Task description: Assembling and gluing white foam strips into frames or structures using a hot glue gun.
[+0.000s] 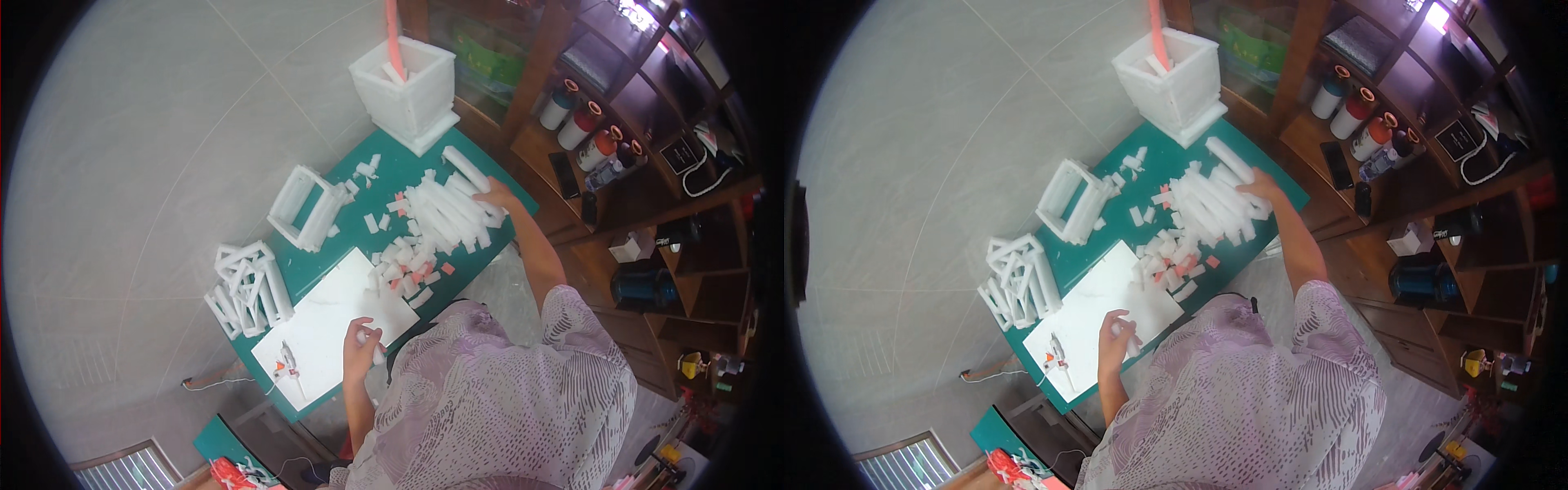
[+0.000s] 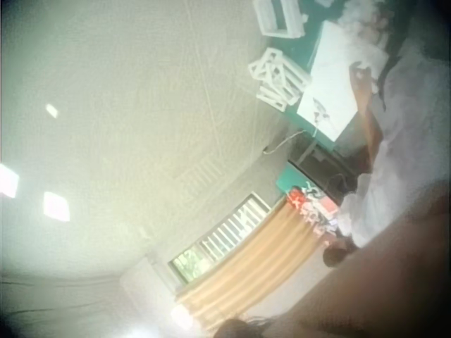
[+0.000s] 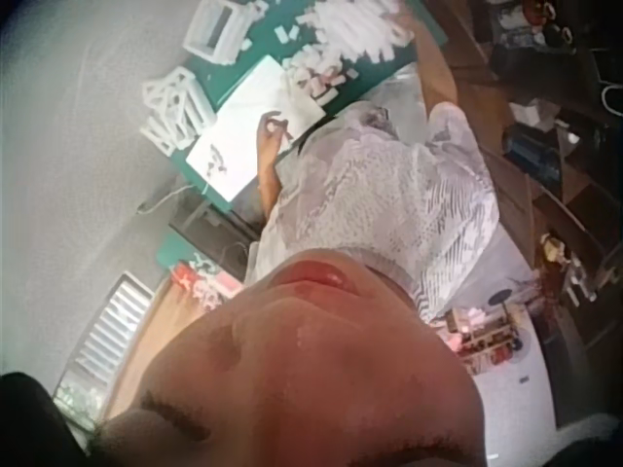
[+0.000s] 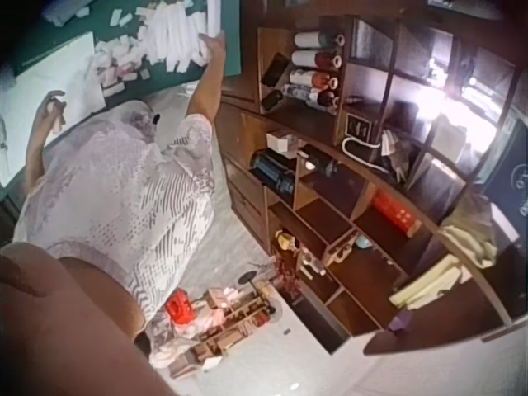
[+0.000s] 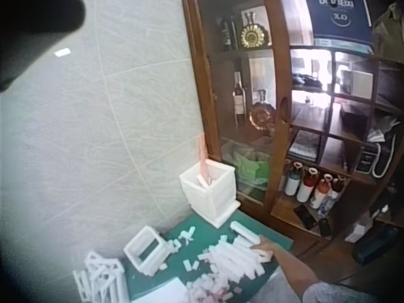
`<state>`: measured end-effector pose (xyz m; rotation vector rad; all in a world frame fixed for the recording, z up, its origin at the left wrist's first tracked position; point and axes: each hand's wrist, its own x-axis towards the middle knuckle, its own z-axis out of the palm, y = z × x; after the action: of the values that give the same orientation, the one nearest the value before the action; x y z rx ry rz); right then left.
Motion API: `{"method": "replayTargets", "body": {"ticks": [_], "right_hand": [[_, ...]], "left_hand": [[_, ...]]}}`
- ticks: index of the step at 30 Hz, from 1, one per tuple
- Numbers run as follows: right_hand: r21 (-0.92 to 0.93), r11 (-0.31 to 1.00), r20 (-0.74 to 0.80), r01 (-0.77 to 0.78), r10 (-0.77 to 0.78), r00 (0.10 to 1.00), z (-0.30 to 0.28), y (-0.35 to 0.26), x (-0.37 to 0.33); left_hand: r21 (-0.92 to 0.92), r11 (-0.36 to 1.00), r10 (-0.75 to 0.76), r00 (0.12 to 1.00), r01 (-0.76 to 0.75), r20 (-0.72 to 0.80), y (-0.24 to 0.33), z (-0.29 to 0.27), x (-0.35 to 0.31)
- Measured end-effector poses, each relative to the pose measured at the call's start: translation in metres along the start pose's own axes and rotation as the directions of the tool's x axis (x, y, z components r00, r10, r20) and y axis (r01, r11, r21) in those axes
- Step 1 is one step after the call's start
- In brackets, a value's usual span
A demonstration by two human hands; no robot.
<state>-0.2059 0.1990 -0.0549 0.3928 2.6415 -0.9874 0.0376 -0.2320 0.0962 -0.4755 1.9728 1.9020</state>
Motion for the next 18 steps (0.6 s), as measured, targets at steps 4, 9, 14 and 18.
{"method": "replayTargets", "body": {"ticks": [4, 9, 14, 18], "right_hand": [[0.018, 1.0, 0.016, 0.015, -0.016, 1.0, -0.012, 0.014, -0.007], [0.035, 0.999, 0.081, 0.0, -0.003, 0.997, -0.011, 0.028, -0.017], [-0.085, 0.994, -0.027, 0.068, -0.071, 0.997, -0.004, 0.044, -0.02], [-0.139, 0.985, -0.063, 0.101, -0.111, 0.992, 0.003, 0.06, -0.016]], "left_hand": [[-0.013, 1.0, -0.011, 1.0, 0.011, -0.029, -0.001, 0.01, 0.007], [0.008, 0.999, 0.045, 0.998, -0.045, -0.052, 0.002, 0.024, 0.022], [0.051, 0.983, 0.178, 0.984, -0.178, 0.006, 0.006, 0.041, 0.048], [0.205, 0.942, 0.268, 0.963, -0.266, 0.018, 0.012, 0.059, 0.074]]}}
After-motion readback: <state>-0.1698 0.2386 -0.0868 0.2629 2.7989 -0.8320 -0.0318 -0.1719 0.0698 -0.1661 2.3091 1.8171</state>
